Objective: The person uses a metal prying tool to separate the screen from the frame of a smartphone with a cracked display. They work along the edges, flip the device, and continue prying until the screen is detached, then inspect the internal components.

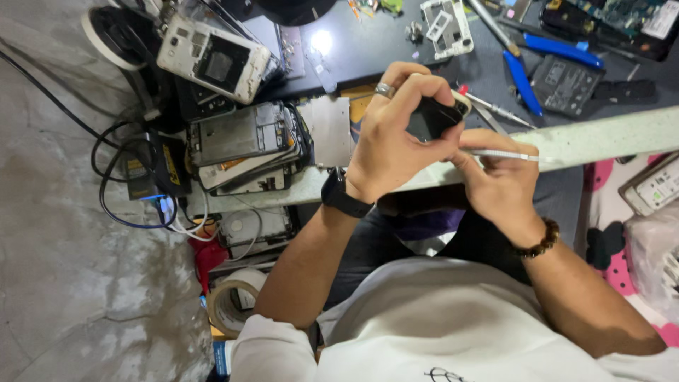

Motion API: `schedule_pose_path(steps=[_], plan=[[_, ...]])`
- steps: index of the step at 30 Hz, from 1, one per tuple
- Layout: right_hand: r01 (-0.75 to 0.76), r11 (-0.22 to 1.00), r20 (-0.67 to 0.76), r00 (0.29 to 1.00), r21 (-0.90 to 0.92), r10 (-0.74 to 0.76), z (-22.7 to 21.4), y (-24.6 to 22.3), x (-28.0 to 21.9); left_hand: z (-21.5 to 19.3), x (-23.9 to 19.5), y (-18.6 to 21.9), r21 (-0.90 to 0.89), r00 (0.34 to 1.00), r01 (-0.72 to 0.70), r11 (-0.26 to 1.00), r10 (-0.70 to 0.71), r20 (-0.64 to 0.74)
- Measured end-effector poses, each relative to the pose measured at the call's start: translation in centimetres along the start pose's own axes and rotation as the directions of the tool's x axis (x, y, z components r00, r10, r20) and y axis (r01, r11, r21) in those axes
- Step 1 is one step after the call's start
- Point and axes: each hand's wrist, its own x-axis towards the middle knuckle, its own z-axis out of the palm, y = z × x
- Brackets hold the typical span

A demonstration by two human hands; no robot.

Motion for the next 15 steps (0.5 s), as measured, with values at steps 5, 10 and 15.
schedule_pose_path(steps=[5, 10, 15], plan=[[-0.066, 0.981, -0.051, 0.996, 0.182, 0.076, 0.3, 0.7, 0.0, 0.0, -0.1, 0.1, -0.007, 1.000, -0.001, 1.000, 0.000, -0.010], [-0.061, 0.985, -0.070, 0.995, 0.163, 0.073, 0.3, 1.4, 0.0, -0.4, -0.1, 0.0, -0.023, 1.000, 0.001, 1.000, -0.001, -0.002], [-0.129, 0.983, -0.065, 0.988, 0.130, 0.138, 0.0, 1.6, -0.1, -0.7, -0.2, 0.3, -0.018, 1.000, -0.023, 1.000, 0.023, 0.004]])
